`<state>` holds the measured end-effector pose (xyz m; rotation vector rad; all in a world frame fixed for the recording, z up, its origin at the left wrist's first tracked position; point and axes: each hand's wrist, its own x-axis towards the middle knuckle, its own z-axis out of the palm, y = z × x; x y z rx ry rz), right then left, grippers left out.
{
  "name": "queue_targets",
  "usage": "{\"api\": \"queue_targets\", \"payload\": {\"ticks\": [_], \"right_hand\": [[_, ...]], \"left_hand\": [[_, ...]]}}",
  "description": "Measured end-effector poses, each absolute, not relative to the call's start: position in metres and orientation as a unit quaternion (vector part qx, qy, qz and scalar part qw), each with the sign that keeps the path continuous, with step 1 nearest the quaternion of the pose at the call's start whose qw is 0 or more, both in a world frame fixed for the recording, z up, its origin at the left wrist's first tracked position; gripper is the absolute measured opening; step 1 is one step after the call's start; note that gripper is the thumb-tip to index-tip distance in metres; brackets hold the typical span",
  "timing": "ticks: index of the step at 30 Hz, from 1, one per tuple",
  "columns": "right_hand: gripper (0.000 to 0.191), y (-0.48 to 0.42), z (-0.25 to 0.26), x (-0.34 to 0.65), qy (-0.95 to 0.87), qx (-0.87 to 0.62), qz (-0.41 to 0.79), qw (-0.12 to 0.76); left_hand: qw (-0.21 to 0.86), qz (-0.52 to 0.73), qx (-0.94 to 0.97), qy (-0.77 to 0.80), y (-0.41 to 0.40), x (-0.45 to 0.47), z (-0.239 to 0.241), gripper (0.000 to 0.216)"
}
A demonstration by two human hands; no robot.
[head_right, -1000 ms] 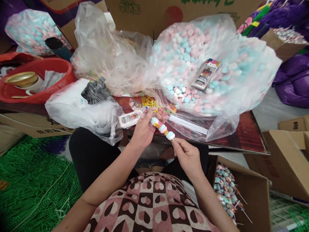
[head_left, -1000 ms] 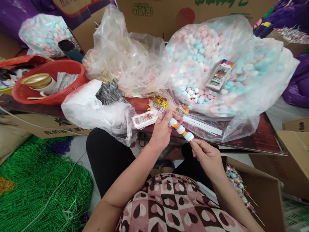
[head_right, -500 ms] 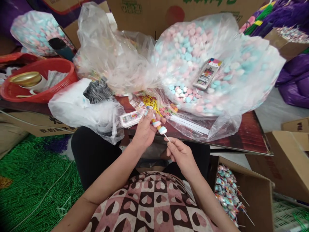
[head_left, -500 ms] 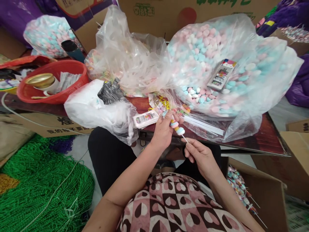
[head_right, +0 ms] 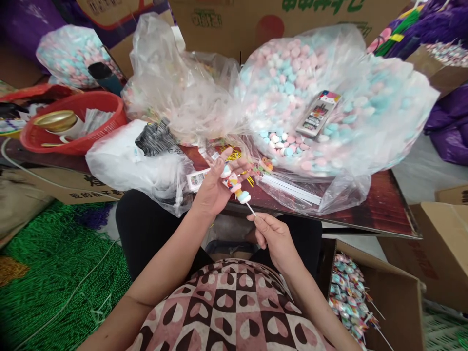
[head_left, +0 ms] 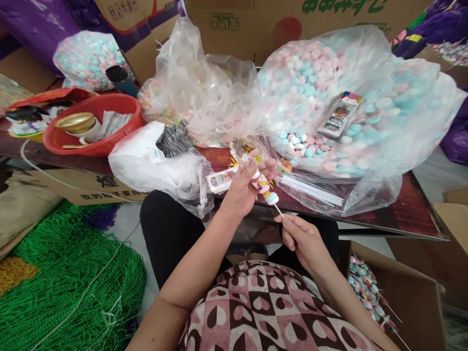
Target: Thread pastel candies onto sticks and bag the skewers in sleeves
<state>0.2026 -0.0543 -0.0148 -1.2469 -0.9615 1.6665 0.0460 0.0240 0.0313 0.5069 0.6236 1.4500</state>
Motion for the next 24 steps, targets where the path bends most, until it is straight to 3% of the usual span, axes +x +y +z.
{"api": "queue_targets", "payload": {"ticks": [7, 17, 24], "right_hand": [[0.033, -0.057, -0.018, 0.201, -0.365, -0.518, 0.637, 0.439], [0.029, -0.054, -0.015, 0.195, -0.344, -0.490, 0.660, 0.455], [0.031, -0.059, -0.018, 0.199, -0.367, -0.479, 0.679, 0.418]], "left_hand": [[0.660, 0.661, 0.192, 0.301, 0.021, 0.062, 0.020, 0.032], [0.714, 0.581, 0.246, 0.304, 0.006, 0.072, 0.010, 0.039], [0.691, 0.618, 0.236, 0.291, 0.022, 0.051, 0.020, 0.037]]}}
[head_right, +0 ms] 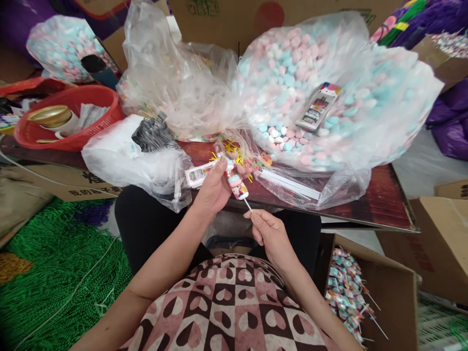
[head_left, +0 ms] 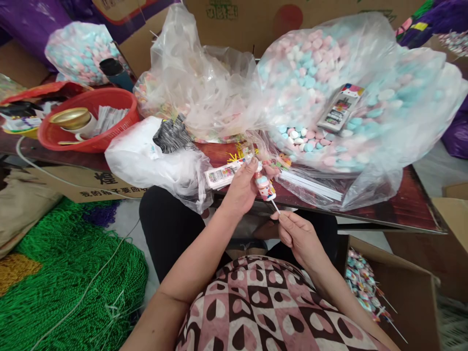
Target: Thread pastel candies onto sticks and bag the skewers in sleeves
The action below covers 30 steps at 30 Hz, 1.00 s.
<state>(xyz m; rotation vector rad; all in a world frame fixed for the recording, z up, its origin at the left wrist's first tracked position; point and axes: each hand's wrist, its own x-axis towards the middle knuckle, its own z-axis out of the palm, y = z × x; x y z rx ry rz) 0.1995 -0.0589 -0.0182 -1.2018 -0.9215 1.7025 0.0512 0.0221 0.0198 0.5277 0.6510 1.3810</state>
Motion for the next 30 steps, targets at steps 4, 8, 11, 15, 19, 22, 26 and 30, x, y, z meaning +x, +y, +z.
{"api": "queue_targets", "payload": {"ticks": [4, 8, 11, 15, 19, 22, 26, 30], "right_hand": [[0.030, -0.058, -0.018, 0.193, -0.365, -0.477, 0.678, 0.423], [0.028, -0.051, -0.015, 0.186, -0.353, -0.474, 0.666, 0.456], [0.028, -0.045, -0.014, 0.184, -0.356, -0.476, 0.659, 0.461], [0.027, -0.041, -0.015, 0.190, -0.396, -0.483, 0.642, 0.444], [0.026, -0.039, -0.015, 0.197, -0.423, -0.496, 0.603, 0.460], [0.030, -0.039, -0.012, 0.200, -0.468, -0.524, 0.544, 0.460], [0.050, -0.040, -0.008, 0.200, -0.522, -0.555, 0.470, 0.445], [0.057, -0.039, -0.009, 0.195, -0.525, -0.542, 0.465, 0.462]], "left_hand": [[0.711, 0.585, 0.243, 0.305, 0.013, 0.063, 0.012, 0.041], [0.724, 0.566, 0.242, 0.313, 0.001, 0.076, 0.004, 0.046], [0.714, 0.561, 0.251, 0.336, 0.000, 0.077, 0.001, 0.047], [0.691, 0.551, 0.299, 0.358, 0.003, 0.070, -0.001, 0.045], [0.639, 0.529, 0.398, 0.392, 0.004, 0.067, -0.005, 0.038], [0.581, 0.505, 0.458, 0.445, 0.004, 0.065, -0.007, 0.034], [0.581, 0.477, 0.471, 0.463, 0.002, 0.065, -0.009, 0.037], [0.630, 0.454, 0.464, 0.426, -0.003, 0.072, -0.011, 0.038]]}}
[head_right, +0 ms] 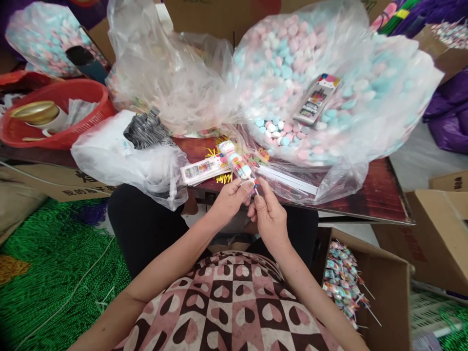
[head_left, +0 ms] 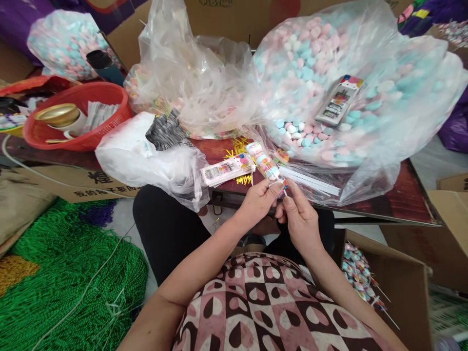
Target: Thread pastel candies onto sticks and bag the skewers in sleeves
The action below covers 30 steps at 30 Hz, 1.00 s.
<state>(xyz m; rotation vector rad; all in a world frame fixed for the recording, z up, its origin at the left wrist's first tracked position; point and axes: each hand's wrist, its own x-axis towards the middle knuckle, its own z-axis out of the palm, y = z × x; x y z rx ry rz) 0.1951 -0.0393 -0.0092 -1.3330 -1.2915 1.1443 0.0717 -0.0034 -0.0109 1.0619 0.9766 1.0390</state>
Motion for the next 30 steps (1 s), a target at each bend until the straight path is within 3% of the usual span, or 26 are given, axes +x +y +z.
{"api": "queue_targets", "payload": {"ticks": [5, 12, 18, 23, 28, 30], "right_hand": [[0.051, -0.035, -0.013, 0.191, -0.508, -0.524, 0.480, 0.487], [0.048, -0.038, -0.017, 0.190, -0.516, -0.510, 0.492, 0.481], [0.049, -0.045, -0.019, 0.181, -0.526, -0.511, 0.503, 0.458], [0.036, -0.044, -0.014, 0.174, -0.511, -0.535, 0.500, 0.450], [0.041, -0.033, -0.003, 0.197, -0.593, -0.521, 0.490, 0.371], [0.036, -0.026, 0.003, 0.214, -0.621, -0.503, 0.466, 0.379]], "left_hand": [[0.682, 0.439, 0.433, 0.393, -0.003, 0.070, -0.011, 0.040], [0.694, 0.554, 0.305, 0.342, 0.008, 0.052, 0.005, 0.045], [0.734, 0.538, 0.261, 0.322, 0.006, 0.061, 0.003, 0.050], [0.770, 0.483, 0.264, 0.324, 0.000, 0.066, -0.001, 0.057], [0.784, 0.463, 0.272, 0.312, 0.000, 0.063, -0.003, 0.044], [0.774, 0.476, 0.282, 0.309, 0.000, 0.061, -0.001, 0.037]]}}
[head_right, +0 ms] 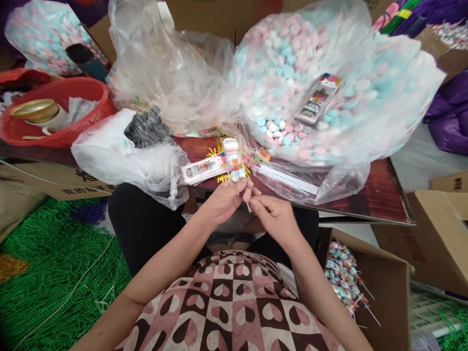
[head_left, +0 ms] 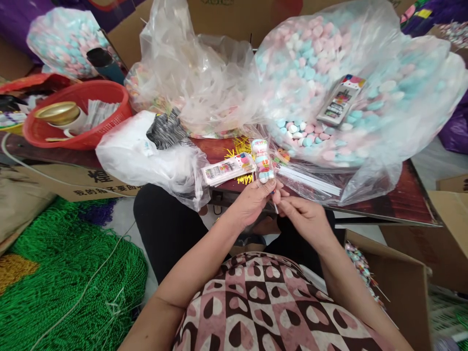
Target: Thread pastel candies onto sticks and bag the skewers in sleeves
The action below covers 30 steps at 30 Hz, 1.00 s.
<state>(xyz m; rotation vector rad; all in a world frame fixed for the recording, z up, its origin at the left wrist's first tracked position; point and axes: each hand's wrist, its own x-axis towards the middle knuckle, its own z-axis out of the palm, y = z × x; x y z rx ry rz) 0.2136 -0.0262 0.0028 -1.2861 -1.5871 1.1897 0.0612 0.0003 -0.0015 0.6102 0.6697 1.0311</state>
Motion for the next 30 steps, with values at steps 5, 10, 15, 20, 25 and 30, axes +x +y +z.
{"api": "queue_targets", "payload": {"ticks": [5, 10, 15, 20, 25, 30], "right_hand": [[0.030, -0.008, 0.015, 0.229, -0.440, -0.462, 0.560, 0.528], [0.044, -0.002, 0.018, 0.209, -0.373, -0.389, 0.714, 0.446], [0.036, -0.004, 0.011, 0.190, -0.352, -0.435, 0.615, 0.556], [0.037, -0.004, 0.005, 0.188, -0.355, -0.460, 0.578, 0.573], [0.038, -0.002, 0.011, 0.206, -0.362, -0.415, 0.680, 0.484], [0.033, 0.000, 0.011, 0.194, -0.326, -0.425, 0.646, 0.544]], "left_hand": [[0.844, 0.382, 0.291, 0.238, -0.007, 0.067, 0.000, 0.037], [0.890, 0.286, 0.314, 0.163, -0.020, 0.083, -0.002, 0.047], [0.689, 0.355, 0.480, 0.410, -0.017, 0.083, -0.001, 0.038], [0.589, 0.369, 0.519, 0.497, -0.014, 0.079, -0.003, 0.022], [0.834, 0.309, 0.379, 0.255, -0.018, 0.074, -0.003, 0.043], [0.638, 0.342, 0.526, 0.447, -0.018, 0.076, 0.000, 0.035]]}}
